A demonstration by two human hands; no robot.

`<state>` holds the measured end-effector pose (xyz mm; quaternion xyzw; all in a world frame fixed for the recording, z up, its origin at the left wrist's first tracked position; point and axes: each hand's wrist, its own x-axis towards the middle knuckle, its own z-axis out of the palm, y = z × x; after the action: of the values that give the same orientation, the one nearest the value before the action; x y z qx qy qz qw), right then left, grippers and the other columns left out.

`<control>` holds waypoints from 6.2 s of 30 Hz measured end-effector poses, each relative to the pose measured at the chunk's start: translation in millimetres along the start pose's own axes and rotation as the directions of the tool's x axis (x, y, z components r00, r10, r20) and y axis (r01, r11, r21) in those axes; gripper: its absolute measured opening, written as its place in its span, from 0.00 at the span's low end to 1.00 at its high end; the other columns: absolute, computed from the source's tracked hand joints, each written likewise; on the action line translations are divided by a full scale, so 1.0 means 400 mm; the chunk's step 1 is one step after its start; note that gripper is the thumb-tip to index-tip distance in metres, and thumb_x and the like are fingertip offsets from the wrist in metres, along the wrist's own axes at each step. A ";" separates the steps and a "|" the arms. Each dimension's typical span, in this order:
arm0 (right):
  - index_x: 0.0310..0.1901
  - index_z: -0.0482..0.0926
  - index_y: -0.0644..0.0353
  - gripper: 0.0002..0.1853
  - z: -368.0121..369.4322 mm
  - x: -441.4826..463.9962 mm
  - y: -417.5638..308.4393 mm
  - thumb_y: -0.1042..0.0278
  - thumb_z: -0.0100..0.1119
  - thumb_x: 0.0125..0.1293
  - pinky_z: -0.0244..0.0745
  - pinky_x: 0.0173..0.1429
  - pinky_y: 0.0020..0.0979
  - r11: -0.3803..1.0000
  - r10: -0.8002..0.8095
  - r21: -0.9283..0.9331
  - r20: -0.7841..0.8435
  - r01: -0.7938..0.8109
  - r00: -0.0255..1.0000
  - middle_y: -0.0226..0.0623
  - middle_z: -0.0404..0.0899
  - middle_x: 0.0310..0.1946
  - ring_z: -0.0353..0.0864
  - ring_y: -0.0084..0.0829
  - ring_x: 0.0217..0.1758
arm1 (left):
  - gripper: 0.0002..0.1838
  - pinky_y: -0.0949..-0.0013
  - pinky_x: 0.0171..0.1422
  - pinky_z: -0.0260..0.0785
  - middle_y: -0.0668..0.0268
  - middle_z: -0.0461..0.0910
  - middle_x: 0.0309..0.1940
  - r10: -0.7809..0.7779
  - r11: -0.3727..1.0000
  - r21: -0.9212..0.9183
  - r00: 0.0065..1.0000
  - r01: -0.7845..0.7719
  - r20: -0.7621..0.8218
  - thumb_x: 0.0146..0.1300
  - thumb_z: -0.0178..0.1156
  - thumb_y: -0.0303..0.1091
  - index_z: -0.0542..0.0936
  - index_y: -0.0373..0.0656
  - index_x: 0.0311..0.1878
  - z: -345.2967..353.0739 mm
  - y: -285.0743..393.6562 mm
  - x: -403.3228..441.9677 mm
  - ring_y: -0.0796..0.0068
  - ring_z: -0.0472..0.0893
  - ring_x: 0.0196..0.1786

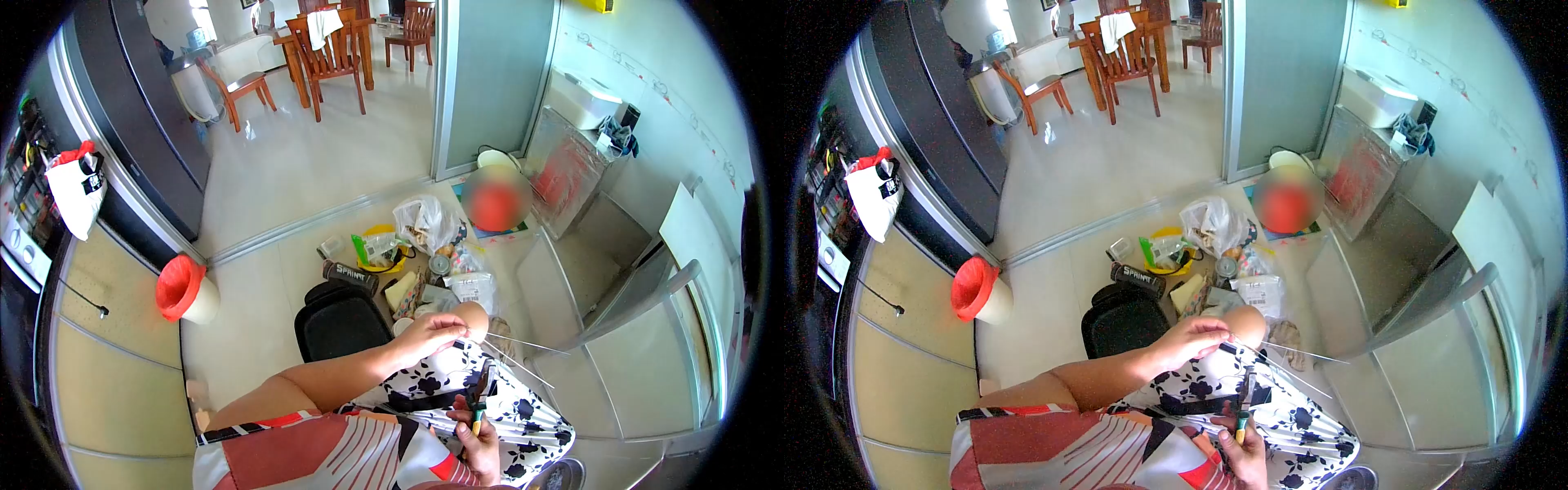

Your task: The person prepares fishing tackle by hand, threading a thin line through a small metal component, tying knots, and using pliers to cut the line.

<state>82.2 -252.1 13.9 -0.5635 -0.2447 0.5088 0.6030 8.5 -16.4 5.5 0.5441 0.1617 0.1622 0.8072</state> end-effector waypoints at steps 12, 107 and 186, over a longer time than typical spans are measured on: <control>0.43 0.81 0.64 0.09 -0.015 0.016 0.070 0.73 0.60 0.62 0.59 0.66 0.35 0.997 0.064 0.041 0.057 -0.067 0.996 0.42 0.70 0.58 0.69 0.34 0.60 | 0.11 0.82 0.22 0.46 0.80 0.62 0.17 -0.106 0.985 -0.141 0.994 0.104 -0.008 0.68 0.53 0.37 0.79 0.41 0.42 -0.024 -0.013 0.003 0.90 0.58 0.20; 0.43 0.80 0.58 0.15 -0.014 0.063 -0.006 0.63 0.65 0.54 0.77 0.47 0.36 0.511 -0.192 -0.782 0.303 0.358 0.934 0.40 0.80 0.46 0.81 0.41 0.45 | 0.09 0.81 0.21 0.49 0.78 0.63 0.16 -0.148 0.953 -0.253 0.985 0.167 0.093 0.68 0.53 0.33 0.78 0.38 0.37 -0.029 0.019 -0.012 0.88 0.60 0.18; 0.55 0.74 0.67 0.25 0.135 0.123 -0.727 0.68 0.65 0.55 0.71 0.32 0.25 0.027 -0.618 -0.703 0.547 0.710 0.565 0.43 0.81 0.43 0.75 0.21 0.29 | 0.11 0.82 0.22 0.47 0.81 0.65 0.17 0.147 0.988 0.019 0.890 -0.154 -0.432 0.67 0.56 0.35 0.82 0.38 0.42 -0.137 0.084 -0.100 0.92 0.59 0.18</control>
<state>151.6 -140.7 283.6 -0.5807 -0.7284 -0.0185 0.3633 -54.0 23.4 20.5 0.4993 0.2925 0.3419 0.7404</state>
